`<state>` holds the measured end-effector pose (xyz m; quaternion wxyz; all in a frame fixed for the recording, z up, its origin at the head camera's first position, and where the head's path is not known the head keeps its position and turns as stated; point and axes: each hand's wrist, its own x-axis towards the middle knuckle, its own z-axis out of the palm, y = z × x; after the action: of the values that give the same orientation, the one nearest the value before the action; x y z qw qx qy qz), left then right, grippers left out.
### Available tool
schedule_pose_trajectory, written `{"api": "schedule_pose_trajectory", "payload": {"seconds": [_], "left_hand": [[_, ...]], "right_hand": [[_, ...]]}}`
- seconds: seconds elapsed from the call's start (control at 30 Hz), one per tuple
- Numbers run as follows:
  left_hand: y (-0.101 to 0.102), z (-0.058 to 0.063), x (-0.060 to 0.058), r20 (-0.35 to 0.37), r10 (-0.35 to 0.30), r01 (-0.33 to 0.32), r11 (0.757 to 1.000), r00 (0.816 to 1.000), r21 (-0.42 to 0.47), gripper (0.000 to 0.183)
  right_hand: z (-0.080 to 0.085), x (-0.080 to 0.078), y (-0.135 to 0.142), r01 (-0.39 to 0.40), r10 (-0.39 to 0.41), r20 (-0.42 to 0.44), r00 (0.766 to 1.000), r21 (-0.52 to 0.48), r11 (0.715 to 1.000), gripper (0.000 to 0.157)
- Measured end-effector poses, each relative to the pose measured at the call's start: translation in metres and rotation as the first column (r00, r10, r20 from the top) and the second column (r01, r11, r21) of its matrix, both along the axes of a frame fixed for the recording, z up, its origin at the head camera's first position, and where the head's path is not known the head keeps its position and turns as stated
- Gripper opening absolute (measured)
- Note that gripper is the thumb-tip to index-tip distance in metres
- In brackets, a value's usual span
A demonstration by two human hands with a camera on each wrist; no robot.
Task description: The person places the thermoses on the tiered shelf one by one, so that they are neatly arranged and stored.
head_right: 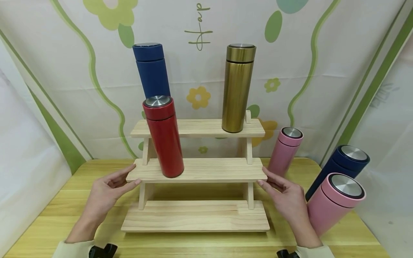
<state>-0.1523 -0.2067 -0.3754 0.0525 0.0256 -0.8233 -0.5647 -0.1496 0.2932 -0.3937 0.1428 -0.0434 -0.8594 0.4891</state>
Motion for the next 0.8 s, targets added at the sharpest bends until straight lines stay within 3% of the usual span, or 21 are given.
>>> {"api": "schedule_pose_trajectory", "payload": {"seconds": [0.33,0.43,0.53,0.6,0.7,0.8], "left_hand": [[0.0,0.002,-0.002,-0.013,-0.024,0.024,1.0,1.0,0.002,0.066],[0.0,0.002,-0.002,-0.009,-0.03,0.03,0.999,0.999,0.014,0.067],[0.0,0.002,-0.002,-0.001,-0.031,0.031,0.999,1.0,0.023,0.068],[0.001,0.002,-0.001,0.005,-0.027,0.027,0.999,1.0,0.029,0.068],[0.0,0.002,0.0,0.01,-0.021,0.02,0.999,1.0,0.029,0.068],[0.0,0.002,0.0,0.016,-0.015,0.014,1.0,1.0,0.026,0.069]], "right_hand": [[0.0,0.0,0.002,0.011,-0.01,-0.014,1.0,0.03,1.0,0.052],[0.002,0.002,0.002,0.022,-0.02,-0.026,0.999,0.081,0.996,0.051],[0.01,0.007,0.001,0.065,-0.054,-0.076,0.996,0.154,0.986,0.048],[0.018,0.013,-0.001,0.115,-0.081,-0.155,0.985,0.22,0.969,0.048],[0.033,0.023,-0.002,0.191,-0.103,-0.323,0.941,0.254,0.948,0.054],[0.048,0.03,-0.001,0.239,-0.04,-0.564,0.825,0.283,0.929,0.052]]}}
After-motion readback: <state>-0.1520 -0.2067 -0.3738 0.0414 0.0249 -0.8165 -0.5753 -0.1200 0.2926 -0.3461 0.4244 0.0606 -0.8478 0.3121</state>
